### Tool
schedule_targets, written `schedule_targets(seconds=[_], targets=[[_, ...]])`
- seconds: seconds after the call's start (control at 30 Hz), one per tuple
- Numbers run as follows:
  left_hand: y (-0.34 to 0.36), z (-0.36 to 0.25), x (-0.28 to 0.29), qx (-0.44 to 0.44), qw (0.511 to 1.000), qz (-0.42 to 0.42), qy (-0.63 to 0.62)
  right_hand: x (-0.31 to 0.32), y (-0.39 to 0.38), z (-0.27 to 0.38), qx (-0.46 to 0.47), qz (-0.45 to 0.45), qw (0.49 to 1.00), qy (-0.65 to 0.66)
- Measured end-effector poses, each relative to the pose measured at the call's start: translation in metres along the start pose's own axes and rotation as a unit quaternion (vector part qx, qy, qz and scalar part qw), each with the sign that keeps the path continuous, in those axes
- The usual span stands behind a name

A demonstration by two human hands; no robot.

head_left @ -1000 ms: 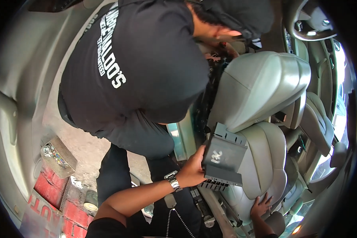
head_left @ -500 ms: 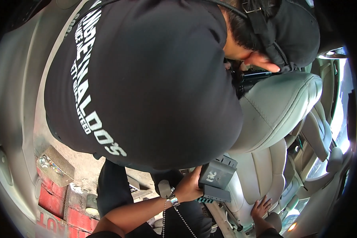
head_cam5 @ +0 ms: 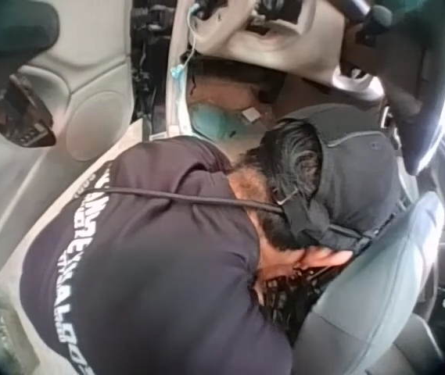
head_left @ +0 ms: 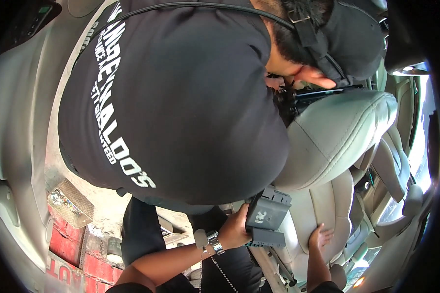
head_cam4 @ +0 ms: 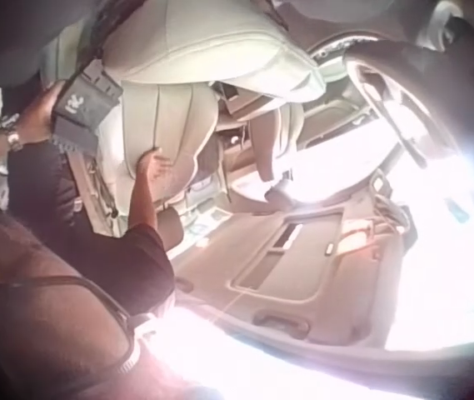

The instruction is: Inspecting and adjusting an electronic fuse box module inside a Mercedes-Benz car.

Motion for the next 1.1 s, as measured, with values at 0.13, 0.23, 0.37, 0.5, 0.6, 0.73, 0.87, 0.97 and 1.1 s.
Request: schedule_targets(seconds=[0.13,0.23,0.37,0.5,0.6,0.73,0.87,0.97,1.1], targets=[[0.0,-0.004,0.006,-0.021,0.999,-0.022,0.025,0.012,-0.034,0.07,0.025,0.015,0.999,0.02],[0.0,-0.008,0.005,-0.016,1.0,-0.025,0.005,0.017,-0.041,0.067,0.064,0.049,0.997,0.015],[-0.007,-0.01,0.011,-0.035,0.998,0.01,-0.052,0.026,-0.046,0.062,0.126,0.099,0.987,0.016],[-0.008,-0.02,0.024,-0.019,0.984,0.054,-0.171,0.017,-0.041,0.058,0.142,0.048,0.989,-0.005],[-0.005,-0.046,0.03,0.129,0.918,0.06,-0.37,0.008,-0.037,0.055,0.162,-0.027,0.986,-0.007],[-0.013,-0.02,0.032,0.02,0.976,0.033,-0.216,0.019,-0.05,0.069,0.2,-0.045,0.979,0.012],[-0.027,-0.026,0.01,0.12,0.969,-0.059,-0.209,0.016,-0.043,0.06,0.203,-0.044,0.978,0.025],[-0.037,-0.022,0.007,0.189,0.933,-0.124,-0.281,0.013,-0.044,0.059,0.2,-0.039,0.978,0.045],[-0.023,-0.013,0.019,0.263,0.866,-0.203,-0.374,0.016,-0.045,0.057,0.203,-0.047,0.976,0.059]])
Point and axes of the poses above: each hand's wrist, its own y-axis towards the middle knuckle, its own x-axis out of the back of the hand, z = x × y, the point moved 2 cm from there along y, towards the middle knuckle, and after that the axes turned 10 degrees about y, right-handed, at the moved point
